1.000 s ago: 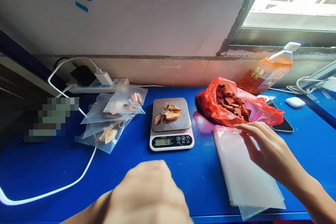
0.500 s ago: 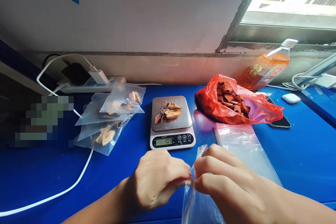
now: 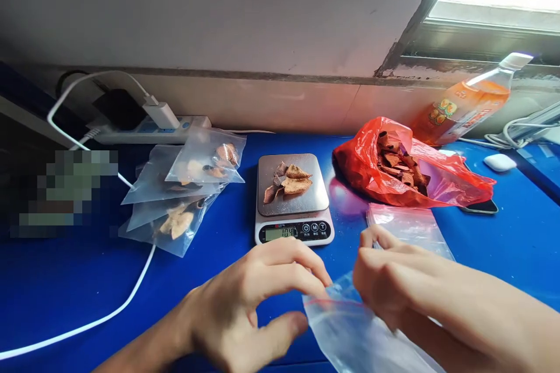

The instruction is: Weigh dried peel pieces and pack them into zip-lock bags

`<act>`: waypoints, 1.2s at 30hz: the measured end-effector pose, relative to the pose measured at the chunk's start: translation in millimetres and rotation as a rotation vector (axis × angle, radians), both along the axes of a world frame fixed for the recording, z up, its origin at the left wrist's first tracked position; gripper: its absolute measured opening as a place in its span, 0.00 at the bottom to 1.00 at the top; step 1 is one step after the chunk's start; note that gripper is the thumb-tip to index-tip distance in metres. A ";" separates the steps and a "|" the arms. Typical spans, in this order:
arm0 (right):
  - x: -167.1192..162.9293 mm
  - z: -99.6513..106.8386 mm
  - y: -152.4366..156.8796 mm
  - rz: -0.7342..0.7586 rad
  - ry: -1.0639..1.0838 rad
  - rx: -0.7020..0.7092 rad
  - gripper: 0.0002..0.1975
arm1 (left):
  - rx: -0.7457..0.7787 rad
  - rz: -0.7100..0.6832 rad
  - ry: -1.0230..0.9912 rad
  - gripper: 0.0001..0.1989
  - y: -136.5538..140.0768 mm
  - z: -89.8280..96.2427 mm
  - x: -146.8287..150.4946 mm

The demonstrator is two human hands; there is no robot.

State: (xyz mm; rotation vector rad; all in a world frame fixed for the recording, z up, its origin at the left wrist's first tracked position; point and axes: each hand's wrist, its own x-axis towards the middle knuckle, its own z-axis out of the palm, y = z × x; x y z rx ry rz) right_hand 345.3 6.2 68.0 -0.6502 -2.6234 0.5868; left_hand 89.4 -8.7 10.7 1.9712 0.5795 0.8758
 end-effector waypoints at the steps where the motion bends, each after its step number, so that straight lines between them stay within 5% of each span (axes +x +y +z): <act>1: -4.2 -2.2 1.5 0.032 -0.016 -0.030 0.10 | -0.056 -0.012 -0.008 0.11 -1.4 2.5 -1.1; 6: -17.6 -3.2 8.9 0.027 -0.035 -0.061 0.13 | -0.201 0.032 -0.054 0.19 -4.2 11.9 -1.0; 12: -13.3 -3.4 19.4 -0.009 -0.084 -0.253 0.09 | -0.139 0.046 -0.061 0.09 -4.7 14.3 4.1; 17: -29.9 -9.0 35.7 0.030 -0.114 -0.286 0.02 | -0.260 0.096 0.141 0.05 12.8 10.0 -24.5; 19: -40.7 -9.8 42.0 -0.003 0.059 -0.258 0.03 | -0.284 0.181 0.122 0.05 23.3 8.8 -45.0; 22: -52.5 -17.8 55.6 -0.165 0.259 -0.091 0.13 | -0.230 0.263 -0.180 0.07 37.3 5.1 -73.7; 26: -59.1 -45.3 80.4 -0.341 -0.001 0.139 0.24 | -0.242 0.256 -0.444 0.09 47.0 -2.9 -89.7; 30: -61.2 -68.9 96.1 -0.324 -0.236 0.147 0.10 | -0.310 0.192 -0.397 0.07 48.8 -9.3 -84.2; 36: -48.0 -78.5 100.3 -0.282 -0.080 0.196 0.07 | -0.297 0.164 -0.326 0.06 49.5 -18.6 -78.1</act>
